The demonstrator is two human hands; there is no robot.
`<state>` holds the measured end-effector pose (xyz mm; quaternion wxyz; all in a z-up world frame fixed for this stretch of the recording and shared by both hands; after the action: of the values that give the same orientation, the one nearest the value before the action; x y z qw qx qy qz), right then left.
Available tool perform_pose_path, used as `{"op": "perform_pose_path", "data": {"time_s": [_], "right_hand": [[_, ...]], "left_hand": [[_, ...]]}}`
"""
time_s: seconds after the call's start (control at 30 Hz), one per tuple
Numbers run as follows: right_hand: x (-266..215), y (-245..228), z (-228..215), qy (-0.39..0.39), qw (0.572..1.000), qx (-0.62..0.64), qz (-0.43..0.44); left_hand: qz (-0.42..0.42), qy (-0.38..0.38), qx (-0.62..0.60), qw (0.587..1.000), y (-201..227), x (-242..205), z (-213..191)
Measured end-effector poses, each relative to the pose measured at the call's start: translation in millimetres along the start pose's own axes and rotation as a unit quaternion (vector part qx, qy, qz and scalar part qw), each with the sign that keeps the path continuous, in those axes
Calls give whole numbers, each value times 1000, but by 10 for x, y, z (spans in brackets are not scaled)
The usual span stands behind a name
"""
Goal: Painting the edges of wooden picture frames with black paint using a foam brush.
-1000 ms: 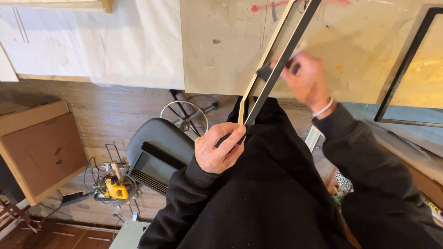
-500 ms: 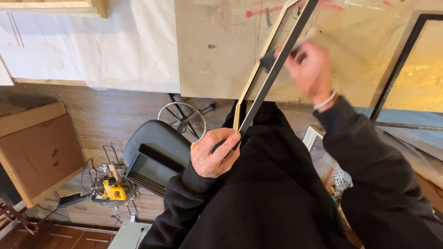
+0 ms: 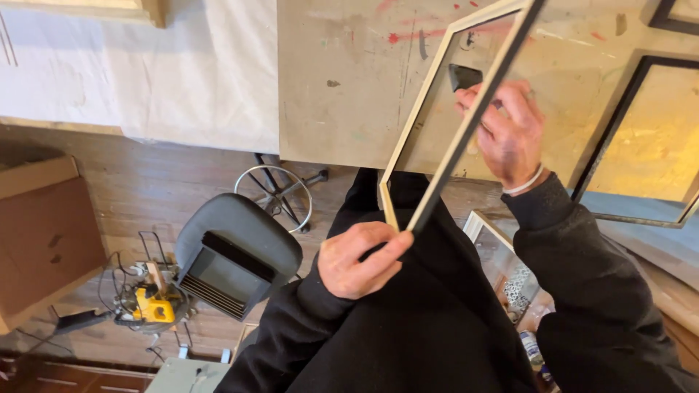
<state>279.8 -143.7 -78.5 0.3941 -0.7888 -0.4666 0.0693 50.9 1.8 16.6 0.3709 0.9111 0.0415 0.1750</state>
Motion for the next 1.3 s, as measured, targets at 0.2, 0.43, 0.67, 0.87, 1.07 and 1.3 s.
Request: {"op": "perform_pose_path", "data": {"time_s": [0.2,0.43,0.67,0.87,1.07,1.3], "right_hand": [[-16,299,139,1,997,-36,-64],[113,302,177,-18,999,12,-30],[94,250,148,-40,999,-7,-26],[162,292,186,-31,999,2,-32],[46,316,138,-60,998,-2,-26],[181,352,103,-40,994,102,1]], "left_hand": [[17,10,7,1000,119,93,67],[16,22,-11,1000,101,64,52],[20,32,-25,999,72,82,68],[16,30,-27,999,88,84,59],[16,31,-26,999,86,116,60],[19,34,-26,999,102,105,86]]}}
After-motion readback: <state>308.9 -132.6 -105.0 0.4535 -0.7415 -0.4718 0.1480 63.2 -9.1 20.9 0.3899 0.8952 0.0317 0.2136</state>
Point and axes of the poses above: each hand's wrist, its own x-axis towards the middle knuckle, its own z-axis out of the palm, y = z × x, the point moved 3 cm from there along x, towards the middle knuckle, and after that the axes turned 13 degrees about x, right-handed, at the moved point
